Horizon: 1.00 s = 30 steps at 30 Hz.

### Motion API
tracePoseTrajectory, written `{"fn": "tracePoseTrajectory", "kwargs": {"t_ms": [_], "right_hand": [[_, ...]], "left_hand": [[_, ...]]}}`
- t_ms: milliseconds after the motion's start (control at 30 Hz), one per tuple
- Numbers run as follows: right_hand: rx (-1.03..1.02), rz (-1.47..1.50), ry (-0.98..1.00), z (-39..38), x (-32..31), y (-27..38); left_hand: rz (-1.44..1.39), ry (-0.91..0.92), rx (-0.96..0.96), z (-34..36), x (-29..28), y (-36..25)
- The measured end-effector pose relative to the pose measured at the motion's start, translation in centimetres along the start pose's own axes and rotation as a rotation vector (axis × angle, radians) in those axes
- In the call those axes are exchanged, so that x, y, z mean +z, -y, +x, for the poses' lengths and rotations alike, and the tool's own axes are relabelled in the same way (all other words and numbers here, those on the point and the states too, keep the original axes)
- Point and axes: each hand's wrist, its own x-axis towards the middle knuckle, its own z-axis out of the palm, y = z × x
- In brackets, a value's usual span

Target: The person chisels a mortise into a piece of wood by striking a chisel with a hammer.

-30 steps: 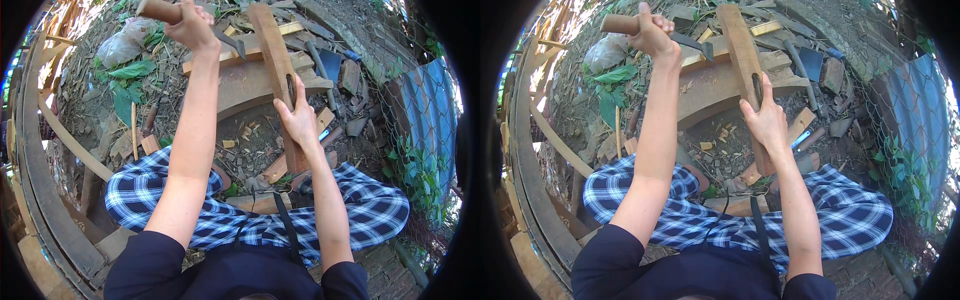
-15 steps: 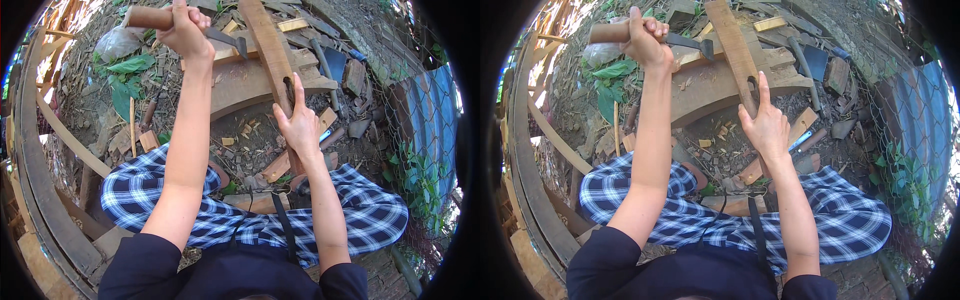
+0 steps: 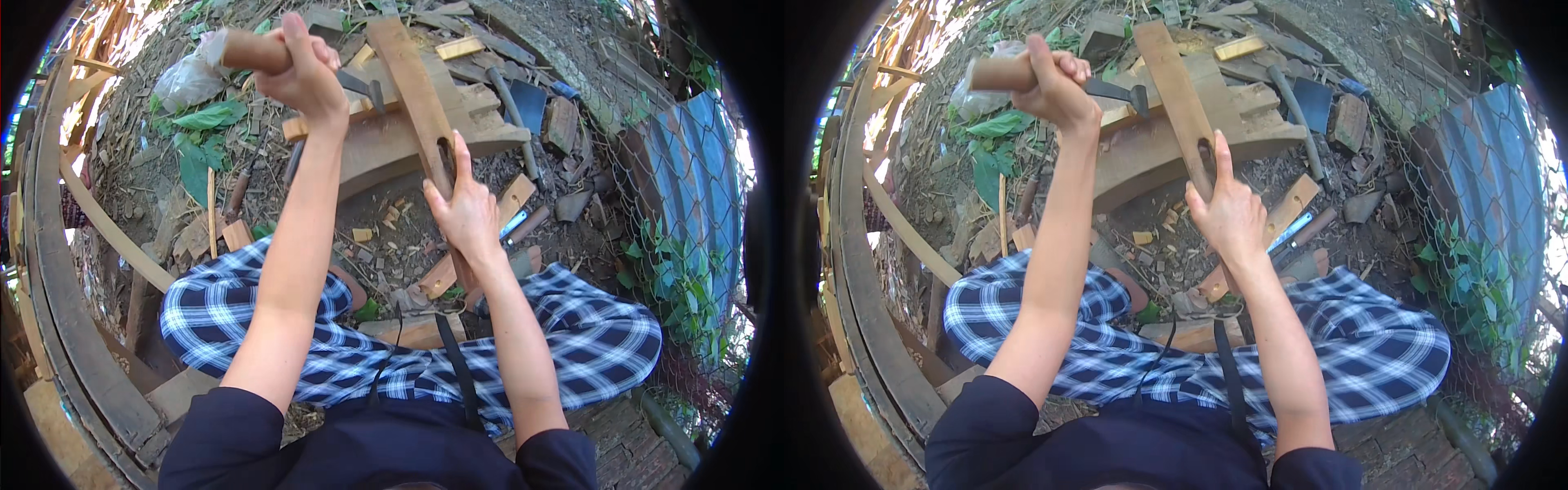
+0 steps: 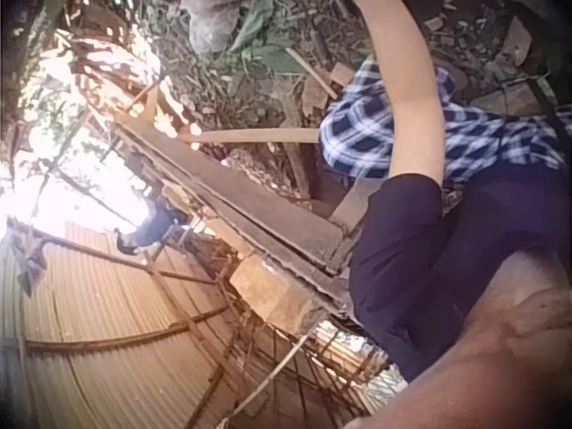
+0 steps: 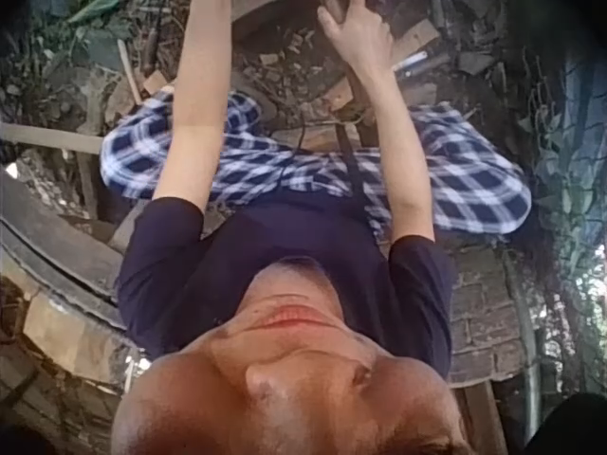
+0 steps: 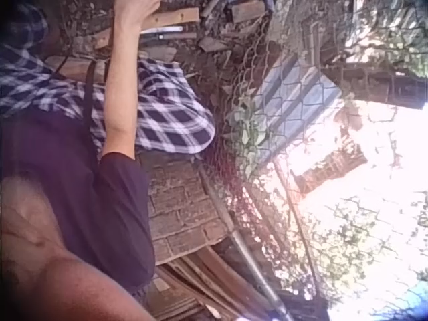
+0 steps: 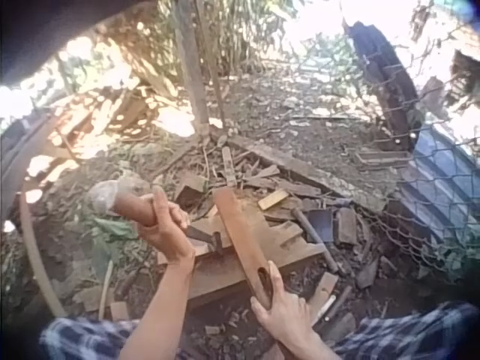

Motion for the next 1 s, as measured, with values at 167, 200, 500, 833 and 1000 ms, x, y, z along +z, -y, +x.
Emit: {"fn": "tracePoseTrajectory", "kwargs": {"t_ms": [167,200,500,833,1000], "right_hand": [[0.024,0.026,-0.009,0.0,-0.4,-0.6],[0.018,0.026,-0.013,0.1,-0.3,-0.4],[-0.008,-0.039,-0.088,1.0,0.9,0.7],[-0.155,0.12,-0.171,0.2,-2.1,2.0],[-0.036,-0.188,-0.031,0.8,0.0,0.7]], "left_hand": [[0.132,0.058,0.099,-3.4,0.4,-1.0],[0.129,0.059,0.105,-2.5,0.2,-0.7],[0.05,-0.107,-0.279,4.9,0.0,2.0],[-0.014,-0.005,-0.03,1.1,-0.6,0.5],[0.035,-0.046,-0.054,3.2,0.8,0.4]]}}
